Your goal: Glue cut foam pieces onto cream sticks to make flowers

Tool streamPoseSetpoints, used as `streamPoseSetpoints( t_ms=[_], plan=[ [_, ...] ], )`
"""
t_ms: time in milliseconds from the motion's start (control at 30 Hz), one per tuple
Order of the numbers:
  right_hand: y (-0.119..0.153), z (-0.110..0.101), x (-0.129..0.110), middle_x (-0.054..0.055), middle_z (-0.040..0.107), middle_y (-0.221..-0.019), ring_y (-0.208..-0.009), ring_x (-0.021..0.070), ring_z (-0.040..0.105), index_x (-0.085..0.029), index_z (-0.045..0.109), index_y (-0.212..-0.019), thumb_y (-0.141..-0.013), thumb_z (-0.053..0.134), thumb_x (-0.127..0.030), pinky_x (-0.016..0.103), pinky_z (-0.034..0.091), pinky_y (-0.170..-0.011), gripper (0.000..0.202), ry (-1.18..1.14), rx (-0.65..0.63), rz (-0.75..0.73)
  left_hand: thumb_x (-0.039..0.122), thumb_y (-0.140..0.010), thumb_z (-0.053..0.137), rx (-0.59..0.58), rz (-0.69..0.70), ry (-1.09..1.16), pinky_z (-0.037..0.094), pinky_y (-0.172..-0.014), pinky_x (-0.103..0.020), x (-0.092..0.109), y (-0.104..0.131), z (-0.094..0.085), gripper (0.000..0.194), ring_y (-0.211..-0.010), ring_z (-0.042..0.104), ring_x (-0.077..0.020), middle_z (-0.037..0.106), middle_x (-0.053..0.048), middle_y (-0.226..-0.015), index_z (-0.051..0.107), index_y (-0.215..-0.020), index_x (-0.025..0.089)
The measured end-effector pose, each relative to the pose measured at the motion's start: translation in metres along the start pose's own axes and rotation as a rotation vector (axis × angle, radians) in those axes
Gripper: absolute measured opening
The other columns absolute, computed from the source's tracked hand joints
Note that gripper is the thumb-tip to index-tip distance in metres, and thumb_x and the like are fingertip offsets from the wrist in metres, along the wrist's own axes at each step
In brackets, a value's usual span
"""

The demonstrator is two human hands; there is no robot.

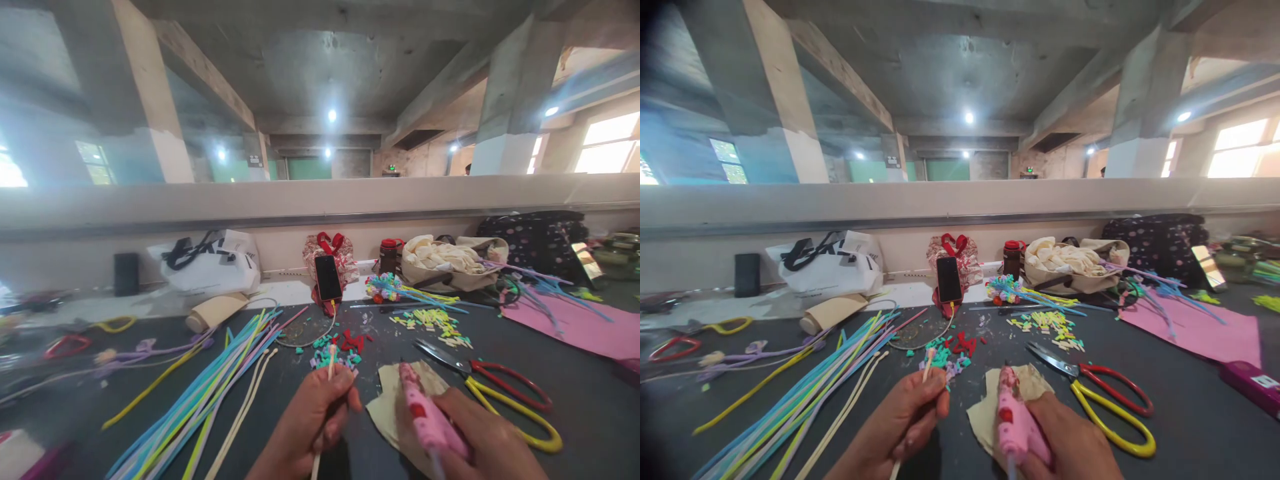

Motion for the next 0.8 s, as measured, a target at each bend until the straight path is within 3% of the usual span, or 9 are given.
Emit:
streamPoseSetpoints(
  t_ms=[133, 200, 433, 600, 800],
  plan=[
    [-0.001, 0.021, 0.002, 0.006, 0.062, -0.086, -0.079, 0.0228, 0.060, -0.024, 0.060, -0.088, -0.065, 0.053, -0.025, 0.027, 0.045, -0.064, 0.024, 0.200, -0.140, 0.033, 0.046, -0.072, 0.053, -0.011, -0.009, 0.012, 0.006, -0.025, -0.015, 0.000, 0.001, 0.003, 0.035, -0.021, 0.014, -0.0005, 0.030, 0.011, -0.026, 0.051, -0.056, 0.015],
    [-0.002, 0.028, -0.001, 0.007, 0.061, -0.087, -0.081, 0.0235, 0.059, -0.023, 0.060, -0.088, -0.063, 0.053, -0.022, 0.029, 0.044, -0.067, 0.026, 0.243, -0.148, 0.042, 0.046, -0.072, 0.053, -0.003, -0.024, 0.009, 0.007, -0.026, -0.014, -0.001, 0.000, 0.005, 0.035, -0.021, 0.015, -0.0003, 0.030, 0.011, -0.026, 0.050, -0.056, 0.015],
    [-0.002, 0.025, -0.002, 0.008, 0.060, -0.089, -0.080, 0.0245, 0.059, -0.023, 0.061, -0.089, -0.065, 0.054, -0.026, 0.030, 0.045, -0.064, 0.025, 0.248, -0.167, -0.012, 0.045, -0.073, 0.052, -0.058, -0.042, 0.016, 0.007, -0.025, -0.014, -0.005, 0.000, 0.009, 0.036, -0.020, 0.017, -0.0007, 0.030, 0.010, -0.024, 0.052, -0.055, 0.013],
    [-0.010, 0.000, -0.023, 0.007, 0.060, -0.090, -0.077, 0.0171, 0.060, -0.023, 0.059, -0.095, -0.077, 0.047, -0.022, 0.023, 0.045, -0.065, 0.021, 0.020, -0.048, -0.159, 0.043, -0.073, 0.053, -0.131, -0.009, 0.092, 0.007, -0.025, -0.015, -0.009, 0.001, 0.016, 0.035, -0.021, 0.020, 0.0003, 0.037, 0.009, -0.030, 0.052, -0.055, 0.013],
    [-0.043, -0.008, -0.060, 0.001, 0.059, -0.070, -0.061, 0.0119, 0.055, -0.019, 0.061, -0.080, -0.075, 0.051, -0.017, 0.020, 0.041, -0.056, 0.012, -0.311, -0.022, -0.181, 0.041, -0.064, 0.063, -0.114, 0.026, 0.141, 0.006, -0.026, -0.015, -0.006, 0.000, 0.022, 0.033, -0.021, 0.025, 0.0015, 0.049, 0.006, -0.038, 0.049, -0.056, 0.012]
  ],
)
Point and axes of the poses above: each hand's wrist, its own y-axis away from the middle knuckle, its own z-axis out of the palm, x = y × z, the point moved 4 cm from there along -y, towards the middle knuckle
